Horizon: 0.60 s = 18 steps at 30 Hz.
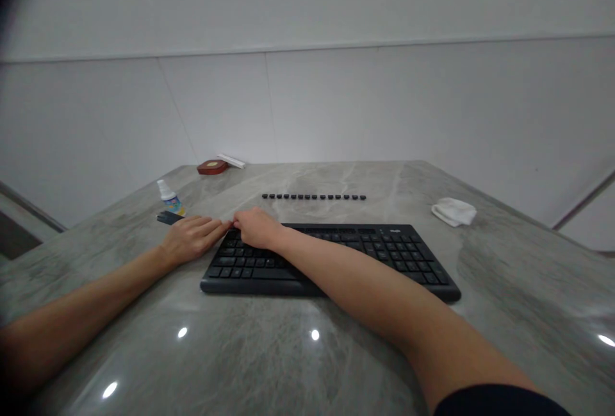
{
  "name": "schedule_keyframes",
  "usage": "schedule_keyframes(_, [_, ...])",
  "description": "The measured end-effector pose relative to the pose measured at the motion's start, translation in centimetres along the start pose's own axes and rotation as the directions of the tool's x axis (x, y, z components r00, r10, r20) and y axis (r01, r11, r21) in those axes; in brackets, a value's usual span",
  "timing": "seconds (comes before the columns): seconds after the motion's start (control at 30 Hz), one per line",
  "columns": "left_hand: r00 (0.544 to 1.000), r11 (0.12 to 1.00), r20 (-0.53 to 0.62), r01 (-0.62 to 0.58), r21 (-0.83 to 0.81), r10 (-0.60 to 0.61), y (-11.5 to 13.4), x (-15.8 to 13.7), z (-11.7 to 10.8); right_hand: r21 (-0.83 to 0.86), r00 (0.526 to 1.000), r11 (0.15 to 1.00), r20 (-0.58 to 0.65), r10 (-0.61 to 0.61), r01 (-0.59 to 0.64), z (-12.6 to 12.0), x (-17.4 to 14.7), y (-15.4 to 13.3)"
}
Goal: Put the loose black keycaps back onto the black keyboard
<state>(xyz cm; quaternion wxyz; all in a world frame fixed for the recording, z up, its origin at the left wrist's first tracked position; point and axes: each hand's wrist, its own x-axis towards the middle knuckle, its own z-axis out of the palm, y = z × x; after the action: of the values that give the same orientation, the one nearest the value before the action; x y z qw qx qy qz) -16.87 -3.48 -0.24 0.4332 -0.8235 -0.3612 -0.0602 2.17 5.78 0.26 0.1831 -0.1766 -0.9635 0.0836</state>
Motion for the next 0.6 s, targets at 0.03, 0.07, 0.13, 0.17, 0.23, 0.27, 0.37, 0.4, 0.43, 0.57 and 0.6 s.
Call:
schedule_keyframes(0.03, [1.0, 1.0, 0.01, -0.001, -0.009, 0.001, -0.1, 0.0, 0.1, -0.001, 1.0, 1.0, 0.002, 0.006, -0.006, 0.0, 0.0, 0.0])
schedule_keyframes(0.07, [1.0, 1.0, 0.026, 0.006, -0.021, -0.006, -0.1, 0.0, 0.2, 0.003, 1.0, 1.0, 0.005, 0.012, -0.012, 0.0, 0.0, 0.1])
schedule_keyframes(0.13, [0.997, 0.997, 0.058, 0.062, -0.053, -0.059, -0.4, -0.1, 0.4, 0.034, 0.999, 0.999, 0.01, 0.032, -0.032, -0.1, -0.1, 0.2])
schedule_keyframes(0.17, [0.991, 0.991, 0.072, 0.114, -0.073, -0.108, -0.6, -0.1, 0.5, 0.057, 0.999, 0.997, 0.006, 0.049, -0.049, -0.1, -0.2, 0.3])
schedule_keyframes(0.23, [0.966, 0.962, 0.104, 0.247, -0.115, -0.235, -0.9, -0.3, 0.7, 0.102, 0.996, 0.991, -0.01, 0.087, -0.086, -0.3, -0.4, 0.5])
schedule_keyframes(0.27, [0.947, 0.939, 0.128, 0.313, -0.14, -0.296, -1.0, -0.4, 0.9, 0.116, 0.995, 0.988, -0.015, 0.103, -0.101, -0.4, -0.5, 0.6])
schedule_keyframes(0.37, [0.892, 0.875, 0.259, 0.429, -0.226, -0.37, -1.2, -0.7, 1.3, 0.134, 0.994, 0.985, 0.001, 0.11, -0.109, -0.7, -0.7, 0.8])
schedule_keyframes(0.4, [0.882, 0.863, 0.299, 0.441, -0.247, -0.366, -1.2, -0.7, 1.5, 0.139, 0.994, 0.985, 0.009, 0.105, -0.105, -0.8, -0.7, 0.8])
schedule_keyframes(0.43, [0.872, 0.853, 0.333, 0.451, -0.262, -0.359, -1.2, -0.7, 1.6, 0.142, 0.995, 0.985, 0.014, 0.1, -0.101, -0.9, -0.7, 0.8])
schedule_keyframes(0.57, [0.881, 0.848, 0.339, 0.434, -0.304, -0.329, -1.3, -0.2, 1.4, 0.133, 0.992, 0.984, -0.001, 0.123, -0.121, -1.0, -0.6, 0.6])
schedule_keyframes(0.6, [0.897, 0.855, 0.312, 0.41, -0.317, -0.314, -1.3, 0.1, 1.1, 0.132, 0.991, 0.983, -0.002, 0.131, -0.13, -1.1, -0.7, 0.5])
